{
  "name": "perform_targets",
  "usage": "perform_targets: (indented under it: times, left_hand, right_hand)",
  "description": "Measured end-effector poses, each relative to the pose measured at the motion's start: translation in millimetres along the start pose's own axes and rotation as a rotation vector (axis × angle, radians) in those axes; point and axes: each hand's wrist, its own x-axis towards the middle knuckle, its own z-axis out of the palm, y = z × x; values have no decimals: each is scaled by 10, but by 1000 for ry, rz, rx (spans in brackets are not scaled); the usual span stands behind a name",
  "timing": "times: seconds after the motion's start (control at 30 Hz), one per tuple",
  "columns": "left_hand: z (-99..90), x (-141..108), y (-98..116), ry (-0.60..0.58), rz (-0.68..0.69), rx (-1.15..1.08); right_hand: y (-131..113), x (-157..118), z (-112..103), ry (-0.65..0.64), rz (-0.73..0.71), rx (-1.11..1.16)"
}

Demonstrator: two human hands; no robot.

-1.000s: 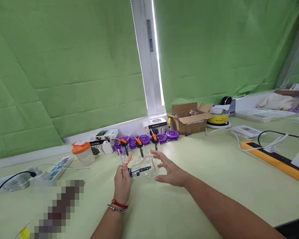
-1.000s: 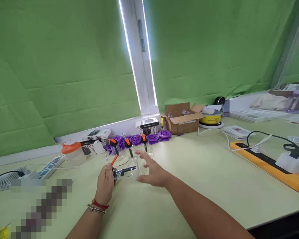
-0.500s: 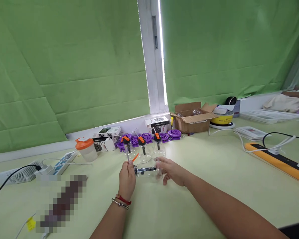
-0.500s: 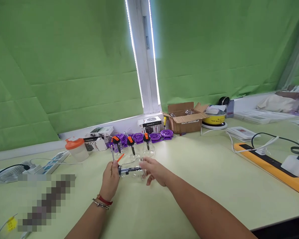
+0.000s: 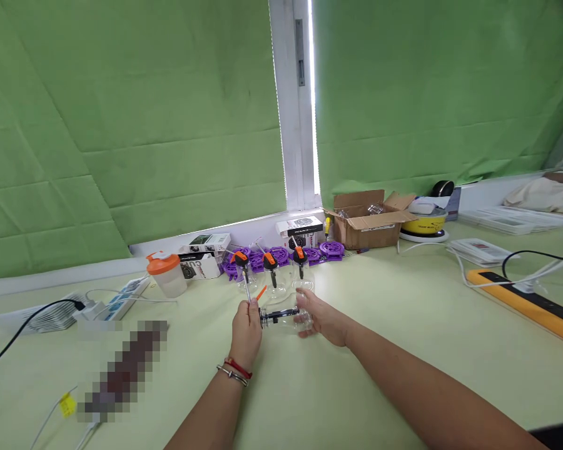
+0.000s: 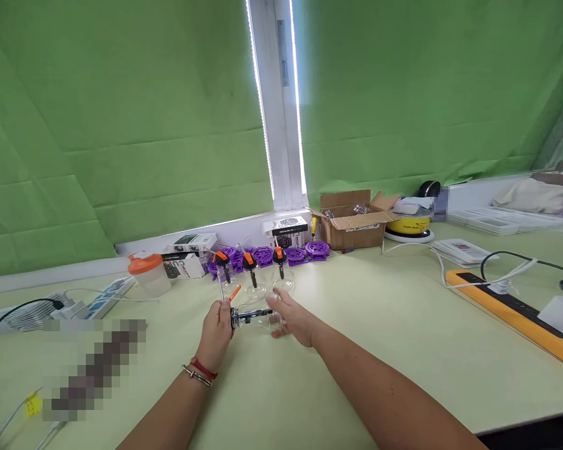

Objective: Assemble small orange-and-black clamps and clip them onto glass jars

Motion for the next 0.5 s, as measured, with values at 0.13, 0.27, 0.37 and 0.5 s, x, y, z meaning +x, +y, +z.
perform_targets:
  times: [0.13, 0.27, 0.37, 0.5]
  left_hand:
    - [1, -3, 72, -57, -121, -42]
    - [-34, 24, 114, -113, -501, -219]
    - [-105, 70, 70, -51, -580, -279]
    - [-194, 133, -5, 46, -534, -286]
  right_hand:
    - [-50, -36, -47, -16, -229, -319]
    - [-191, -140, -85, -54, -764, -746]
    - [-254, -175, -148, -37, -834, -823]
    - [-253, -136, -475, 202, -788, -613]
